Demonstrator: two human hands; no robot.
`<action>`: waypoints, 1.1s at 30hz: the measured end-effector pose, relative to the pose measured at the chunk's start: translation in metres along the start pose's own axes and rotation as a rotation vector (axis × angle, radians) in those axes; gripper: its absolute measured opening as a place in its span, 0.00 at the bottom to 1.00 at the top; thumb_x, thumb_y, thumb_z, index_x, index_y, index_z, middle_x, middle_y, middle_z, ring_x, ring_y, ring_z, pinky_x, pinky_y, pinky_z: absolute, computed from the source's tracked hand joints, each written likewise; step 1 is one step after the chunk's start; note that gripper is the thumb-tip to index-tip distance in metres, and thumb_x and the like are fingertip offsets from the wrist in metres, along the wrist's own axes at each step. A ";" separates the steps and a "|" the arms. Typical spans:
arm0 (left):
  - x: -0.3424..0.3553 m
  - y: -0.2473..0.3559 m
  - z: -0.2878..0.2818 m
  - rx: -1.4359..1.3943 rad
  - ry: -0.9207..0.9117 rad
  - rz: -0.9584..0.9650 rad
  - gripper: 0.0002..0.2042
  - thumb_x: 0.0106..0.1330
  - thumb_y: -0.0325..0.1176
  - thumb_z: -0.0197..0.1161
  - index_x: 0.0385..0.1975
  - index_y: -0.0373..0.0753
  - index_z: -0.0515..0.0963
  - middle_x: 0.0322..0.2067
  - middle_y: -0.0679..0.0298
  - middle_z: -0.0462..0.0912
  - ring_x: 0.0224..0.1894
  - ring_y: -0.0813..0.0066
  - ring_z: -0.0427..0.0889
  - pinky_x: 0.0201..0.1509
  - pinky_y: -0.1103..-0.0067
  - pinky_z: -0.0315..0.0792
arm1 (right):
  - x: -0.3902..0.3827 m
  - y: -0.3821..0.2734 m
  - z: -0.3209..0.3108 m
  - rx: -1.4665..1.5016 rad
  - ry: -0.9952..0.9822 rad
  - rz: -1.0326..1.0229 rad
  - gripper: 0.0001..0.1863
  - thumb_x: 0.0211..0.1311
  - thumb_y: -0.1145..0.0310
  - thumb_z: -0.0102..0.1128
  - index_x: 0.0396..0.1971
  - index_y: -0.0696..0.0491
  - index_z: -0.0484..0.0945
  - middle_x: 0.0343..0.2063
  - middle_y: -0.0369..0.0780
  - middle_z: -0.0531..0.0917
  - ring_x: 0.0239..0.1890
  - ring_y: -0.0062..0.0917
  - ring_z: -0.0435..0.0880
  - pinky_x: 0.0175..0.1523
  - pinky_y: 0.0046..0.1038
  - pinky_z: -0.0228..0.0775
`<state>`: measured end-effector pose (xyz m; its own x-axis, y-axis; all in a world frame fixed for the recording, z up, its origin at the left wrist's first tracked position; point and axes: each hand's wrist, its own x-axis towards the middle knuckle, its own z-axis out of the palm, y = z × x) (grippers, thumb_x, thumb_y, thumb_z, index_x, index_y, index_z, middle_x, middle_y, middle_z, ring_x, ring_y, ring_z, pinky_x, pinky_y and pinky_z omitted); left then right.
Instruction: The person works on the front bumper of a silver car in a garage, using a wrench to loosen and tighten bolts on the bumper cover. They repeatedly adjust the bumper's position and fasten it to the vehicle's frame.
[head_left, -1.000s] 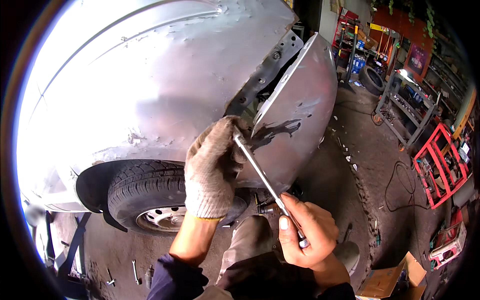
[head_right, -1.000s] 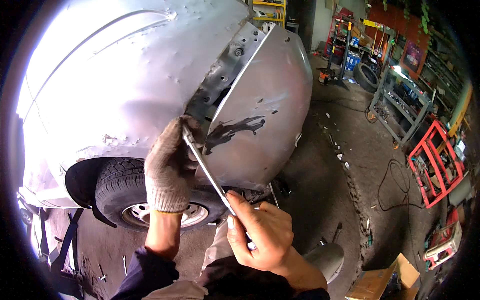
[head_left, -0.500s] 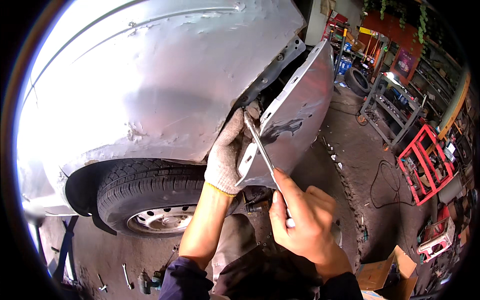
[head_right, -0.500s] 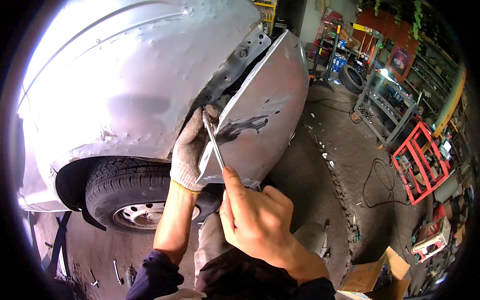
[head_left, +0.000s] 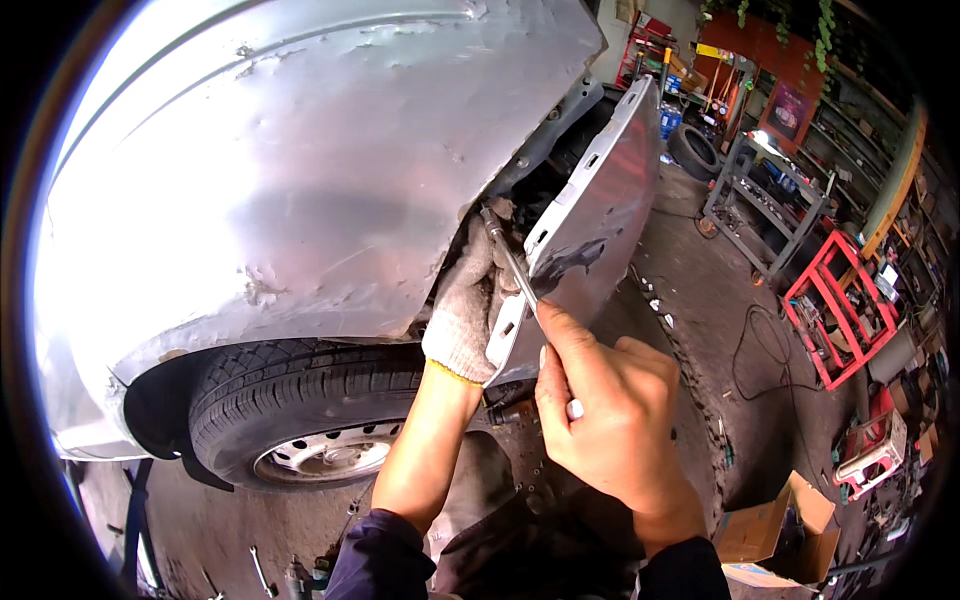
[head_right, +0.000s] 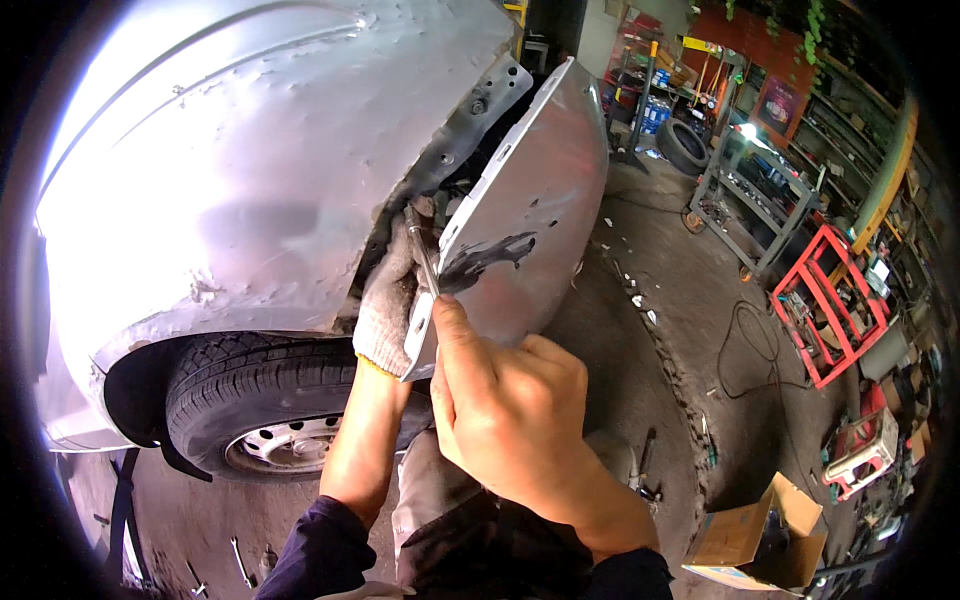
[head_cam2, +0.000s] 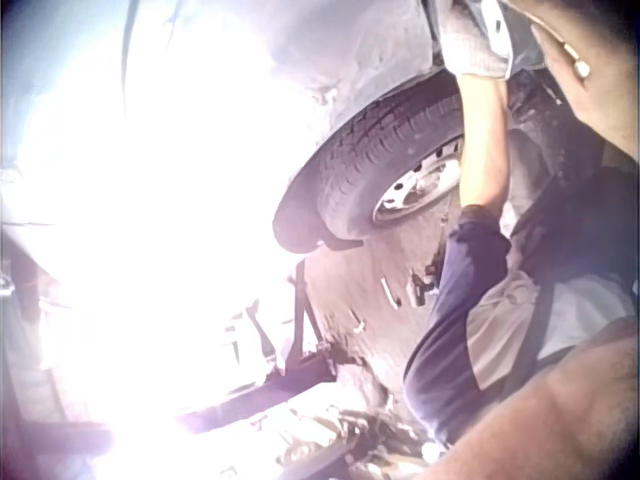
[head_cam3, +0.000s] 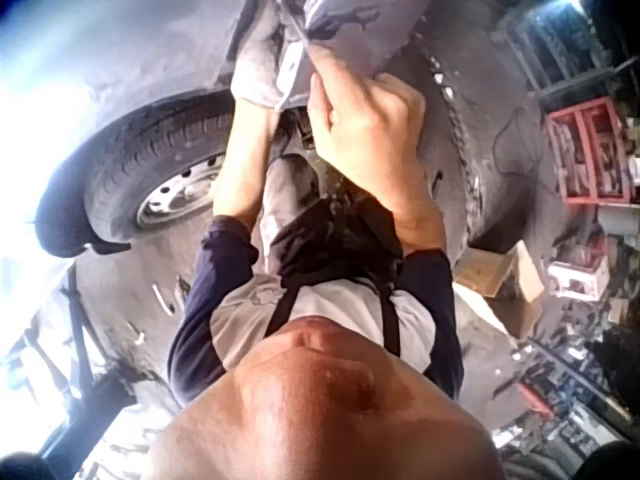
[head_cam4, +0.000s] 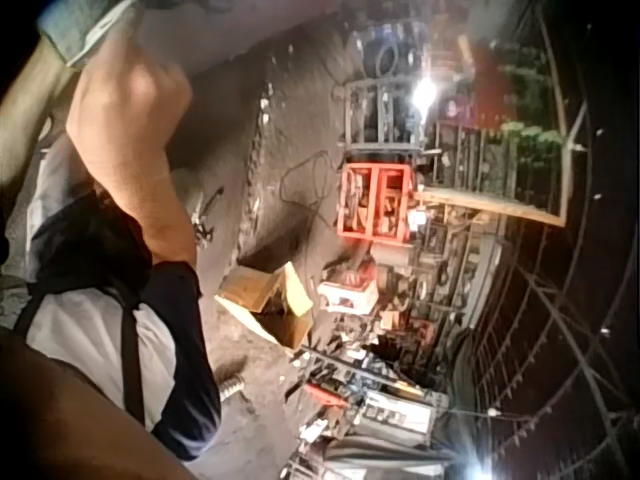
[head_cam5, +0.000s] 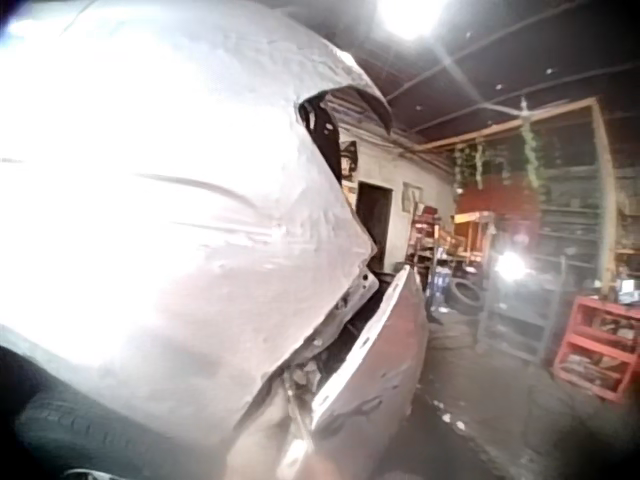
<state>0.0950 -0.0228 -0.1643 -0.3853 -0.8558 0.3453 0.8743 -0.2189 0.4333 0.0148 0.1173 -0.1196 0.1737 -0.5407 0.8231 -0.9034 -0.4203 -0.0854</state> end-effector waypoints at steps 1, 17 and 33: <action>0.000 0.000 -0.002 -0.018 -0.023 0.003 0.14 0.75 0.39 0.51 0.53 0.39 0.73 0.31 0.71 0.75 0.29 0.83 0.71 0.33 0.87 0.69 | 0.001 0.000 -0.002 -0.006 -0.009 -0.002 0.18 0.50 0.81 0.63 0.44 0.64 0.79 0.13 0.39 0.77 0.11 0.28 0.73 0.22 0.28 0.61; -0.005 -0.004 -0.007 -0.347 -0.261 -0.045 0.15 0.73 0.33 0.53 0.57 0.37 0.69 0.43 0.63 0.77 0.48 0.71 0.75 0.59 0.76 0.69 | -0.017 -0.022 0.027 0.387 0.063 0.453 0.18 0.62 0.80 0.58 0.52 0.62 0.75 0.26 0.41 0.83 0.16 0.20 0.75 0.26 0.19 0.66; 0.000 -0.005 -0.008 -0.302 -0.082 -0.032 0.13 0.71 0.33 0.57 0.52 0.34 0.72 0.35 0.62 0.78 0.38 0.73 0.76 0.49 0.78 0.74 | -0.004 -0.017 0.005 -0.223 -0.237 0.044 0.18 0.57 0.75 0.63 0.49 0.57 0.77 0.27 0.44 0.83 0.20 0.31 0.80 0.27 0.30 0.67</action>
<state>0.0927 -0.0260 -0.1734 -0.4256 -0.8085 0.4065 0.9049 -0.3846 0.1823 0.0312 0.1230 -0.1244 0.1958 -0.7202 0.6655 -0.9711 -0.2370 0.0292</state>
